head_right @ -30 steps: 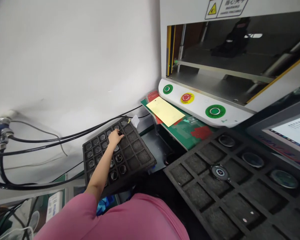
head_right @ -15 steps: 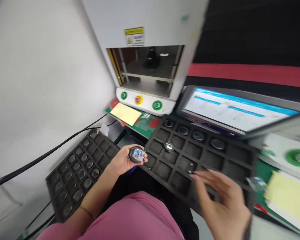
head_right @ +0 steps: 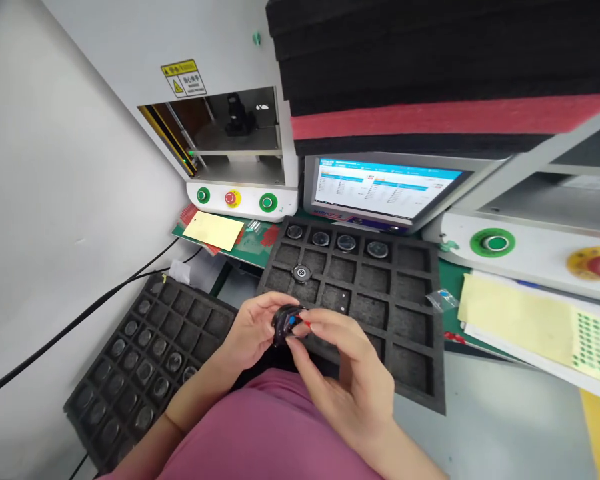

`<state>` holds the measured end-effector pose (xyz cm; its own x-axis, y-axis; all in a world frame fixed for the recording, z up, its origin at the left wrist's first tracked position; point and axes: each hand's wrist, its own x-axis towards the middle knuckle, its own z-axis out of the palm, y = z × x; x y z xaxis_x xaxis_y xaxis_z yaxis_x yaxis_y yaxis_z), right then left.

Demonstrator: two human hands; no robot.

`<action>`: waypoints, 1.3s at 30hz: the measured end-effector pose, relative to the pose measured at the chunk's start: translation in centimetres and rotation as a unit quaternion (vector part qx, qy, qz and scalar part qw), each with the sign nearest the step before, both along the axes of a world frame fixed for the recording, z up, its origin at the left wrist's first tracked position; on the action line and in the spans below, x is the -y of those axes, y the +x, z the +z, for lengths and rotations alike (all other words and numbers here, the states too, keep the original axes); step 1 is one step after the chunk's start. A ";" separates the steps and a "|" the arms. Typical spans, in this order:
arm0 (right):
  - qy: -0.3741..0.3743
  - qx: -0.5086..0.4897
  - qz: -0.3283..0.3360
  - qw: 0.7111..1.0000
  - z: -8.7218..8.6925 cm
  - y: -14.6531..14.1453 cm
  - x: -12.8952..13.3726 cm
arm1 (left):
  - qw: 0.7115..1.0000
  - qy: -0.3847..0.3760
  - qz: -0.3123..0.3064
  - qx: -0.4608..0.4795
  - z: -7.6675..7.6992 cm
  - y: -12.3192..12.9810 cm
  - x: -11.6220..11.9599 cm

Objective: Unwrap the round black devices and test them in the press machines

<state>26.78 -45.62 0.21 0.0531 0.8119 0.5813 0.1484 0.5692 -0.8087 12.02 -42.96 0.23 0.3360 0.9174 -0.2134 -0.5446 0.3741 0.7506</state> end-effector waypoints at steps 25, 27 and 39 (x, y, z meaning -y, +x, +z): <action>0.077 0.126 -0.064 0.987 0.4 0.3 -0.2 | 0.997 -0.075 -0.008 0.027 0.2 -0.1 0.8; 0.094 0.167 -0.067 0.979 0.8 0.4 -0.3 | 0.997 -0.072 -0.009 0.033 0.3 -0.1 0.7; 0.012 0.100 -0.076 0.992 0.0 0.0 0.1 | 0.999 -0.020 -0.011 -0.034 1.0 -0.1 1.2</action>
